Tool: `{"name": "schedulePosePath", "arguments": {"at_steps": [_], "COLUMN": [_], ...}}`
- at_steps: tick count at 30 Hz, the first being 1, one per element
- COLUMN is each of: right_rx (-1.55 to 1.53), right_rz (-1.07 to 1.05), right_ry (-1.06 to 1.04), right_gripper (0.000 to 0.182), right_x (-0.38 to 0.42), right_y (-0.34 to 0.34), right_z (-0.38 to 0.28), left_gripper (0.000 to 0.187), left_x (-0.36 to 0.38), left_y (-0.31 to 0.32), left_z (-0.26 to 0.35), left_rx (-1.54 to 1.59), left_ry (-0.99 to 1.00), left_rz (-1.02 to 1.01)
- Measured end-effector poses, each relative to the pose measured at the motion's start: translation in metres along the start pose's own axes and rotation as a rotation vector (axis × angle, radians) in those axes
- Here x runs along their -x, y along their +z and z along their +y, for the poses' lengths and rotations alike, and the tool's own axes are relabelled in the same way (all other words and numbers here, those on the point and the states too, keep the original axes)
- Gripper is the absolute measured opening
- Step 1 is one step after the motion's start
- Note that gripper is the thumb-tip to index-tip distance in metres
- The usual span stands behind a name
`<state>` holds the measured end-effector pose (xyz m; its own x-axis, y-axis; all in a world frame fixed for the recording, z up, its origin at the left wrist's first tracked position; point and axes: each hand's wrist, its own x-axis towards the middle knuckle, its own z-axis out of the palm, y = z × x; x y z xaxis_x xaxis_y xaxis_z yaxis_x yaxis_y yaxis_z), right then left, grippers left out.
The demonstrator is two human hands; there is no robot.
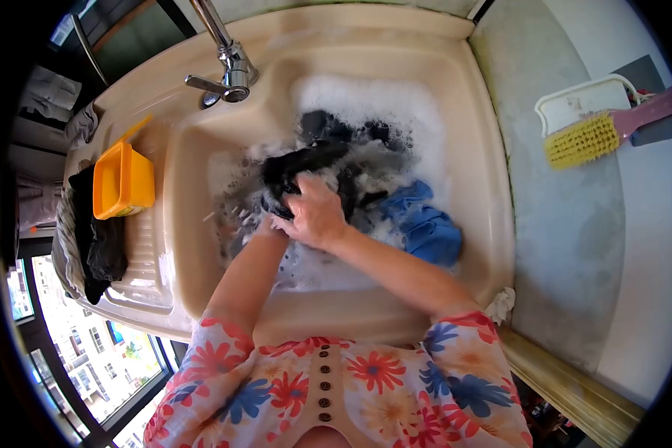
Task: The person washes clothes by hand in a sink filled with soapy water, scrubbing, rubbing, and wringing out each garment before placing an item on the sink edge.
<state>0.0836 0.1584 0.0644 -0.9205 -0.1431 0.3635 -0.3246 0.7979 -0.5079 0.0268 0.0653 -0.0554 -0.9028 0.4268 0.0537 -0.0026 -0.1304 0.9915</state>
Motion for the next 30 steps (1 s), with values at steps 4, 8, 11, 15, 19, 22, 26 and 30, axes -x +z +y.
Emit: {"name": "schedulePosePath", "arguments": {"at_steps": [4, 8, 11, 15, 19, 22, 26, 30], "right_rx": [-0.071, -0.459, -0.716, -0.963, -1.303, -1.37, -1.358, -1.483], "right_rz": [-0.045, 0.187, 0.329, 0.362, 0.544, 0.477, 0.547, 0.44], "right_ry": [0.428, 1.055, 1.12, 0.951, 0.794, 0.662, 0.619, 0.582], "right_gripper": [0.02, 0.036, 0.034, 0.025, 0.023, 0.026, 0.031, 0.031], "right_x": [-0.024, -0.006, 0.011, 0.035, 0.013, -0.014, -0.039, -0.042], "right_y": [-0.001, -0.035, -0.094, -0.108, -0.128, -0.155, -0.175, -0.181], "right_z": [0.082, 0.17, 0.155, 0.144, 0.101, 0.07, 0.071, 0.079], "left_gripper": [0.027, 0.024, 0.021, 0.019, 0.018, 0.02, 0.018, 0.013], "left_x": [-0.007, -0.027, -0.016, -0.007, -0.003, -0.002, -0.004, 0.0], "left_y": [0.018, -0.041, -0.095, -0.109, -0.1, -0.097, -0.098, -0.105], "left_z": [0.085, 0.125, 0.12, 0.106, 0.094, 0.097, 0.114, 0.118], "left_rx": [0.683, 0.445, 0.103, -0.187, -0.329, -0.259, 0.225, 0.503], "left_ry": [-0.584, -0.445, -0.413, -0.553, -0.361, -0.381, -0.47, -0.443], "left_rz": [0.278, 0.315, 0.351, 0.456, 0.511, 0.491, 0.367, 0.235]}}
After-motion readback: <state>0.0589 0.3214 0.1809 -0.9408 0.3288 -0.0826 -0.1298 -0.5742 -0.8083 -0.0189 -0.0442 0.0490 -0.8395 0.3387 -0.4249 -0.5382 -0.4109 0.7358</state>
